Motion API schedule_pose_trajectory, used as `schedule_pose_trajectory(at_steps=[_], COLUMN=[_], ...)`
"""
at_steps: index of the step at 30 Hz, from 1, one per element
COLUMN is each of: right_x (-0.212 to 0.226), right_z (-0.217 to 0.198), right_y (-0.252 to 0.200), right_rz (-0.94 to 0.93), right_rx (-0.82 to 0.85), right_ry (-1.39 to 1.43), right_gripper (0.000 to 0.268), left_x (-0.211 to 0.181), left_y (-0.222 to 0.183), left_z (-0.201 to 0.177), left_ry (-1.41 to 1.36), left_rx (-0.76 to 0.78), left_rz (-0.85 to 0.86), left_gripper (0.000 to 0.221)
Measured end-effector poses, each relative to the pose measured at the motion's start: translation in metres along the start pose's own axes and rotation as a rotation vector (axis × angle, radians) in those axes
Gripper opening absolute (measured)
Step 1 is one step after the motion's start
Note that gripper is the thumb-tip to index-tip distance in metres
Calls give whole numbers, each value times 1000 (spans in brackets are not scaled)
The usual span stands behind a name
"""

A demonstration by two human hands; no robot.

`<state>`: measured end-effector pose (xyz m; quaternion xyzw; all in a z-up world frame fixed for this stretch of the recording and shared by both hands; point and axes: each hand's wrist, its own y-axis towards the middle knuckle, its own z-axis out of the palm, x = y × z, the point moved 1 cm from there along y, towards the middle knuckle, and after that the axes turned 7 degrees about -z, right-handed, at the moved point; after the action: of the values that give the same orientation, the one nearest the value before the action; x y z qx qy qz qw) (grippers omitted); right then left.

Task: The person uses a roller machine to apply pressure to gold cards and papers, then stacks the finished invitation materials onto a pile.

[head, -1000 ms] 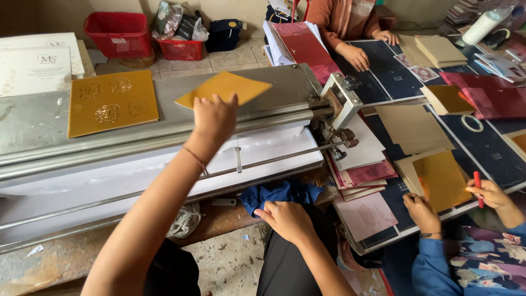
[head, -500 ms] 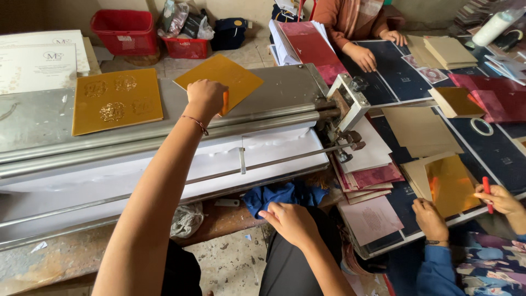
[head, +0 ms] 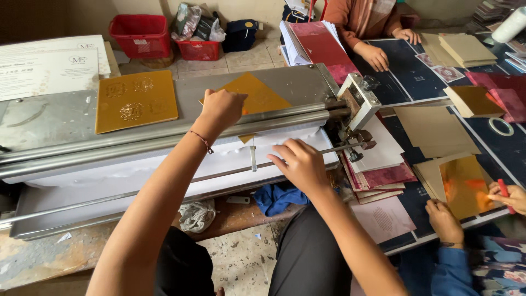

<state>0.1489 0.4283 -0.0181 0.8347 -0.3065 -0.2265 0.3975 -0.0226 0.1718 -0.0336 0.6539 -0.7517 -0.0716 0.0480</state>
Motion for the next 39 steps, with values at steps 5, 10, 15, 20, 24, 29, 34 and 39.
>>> schedule_pose_trajectory(at_steps=[5,10,15,20,24,29,34,39], right_x=[-17,-14,-13,5,11,18,-10,-58], right_z=[37,27,14,-40,-67,-123,-144,-163], right_y=[11,13,-6,1,-1,23,17,-12], right_rz=[-227,-360,-415,-442,-432,-376,-233,137], right_rx=[31,35,75,52,41,106,16,-191], right_ry=[-111,-162,-135,-100,-106,-7,12,90], right_gripper=[18,16,22,15,16,7,15,12], left_x=[-3,18,54,76,85,92,111,136], left_y=[-37,-75,-103,-132,-155,-168,-151,-105], left_z=[-34,-84,-115,-133,-140,-153,-153,-132], left_ry=[-24,-19,-19,-36,-53,59,92,82], left_rx=[-59,-117,-138,-38,-36,-71,8,174], left_rz=[29,45,19,-43,-42,-104,-232,-401], left_gripper=[35,34,36,42,44,49,53,59])
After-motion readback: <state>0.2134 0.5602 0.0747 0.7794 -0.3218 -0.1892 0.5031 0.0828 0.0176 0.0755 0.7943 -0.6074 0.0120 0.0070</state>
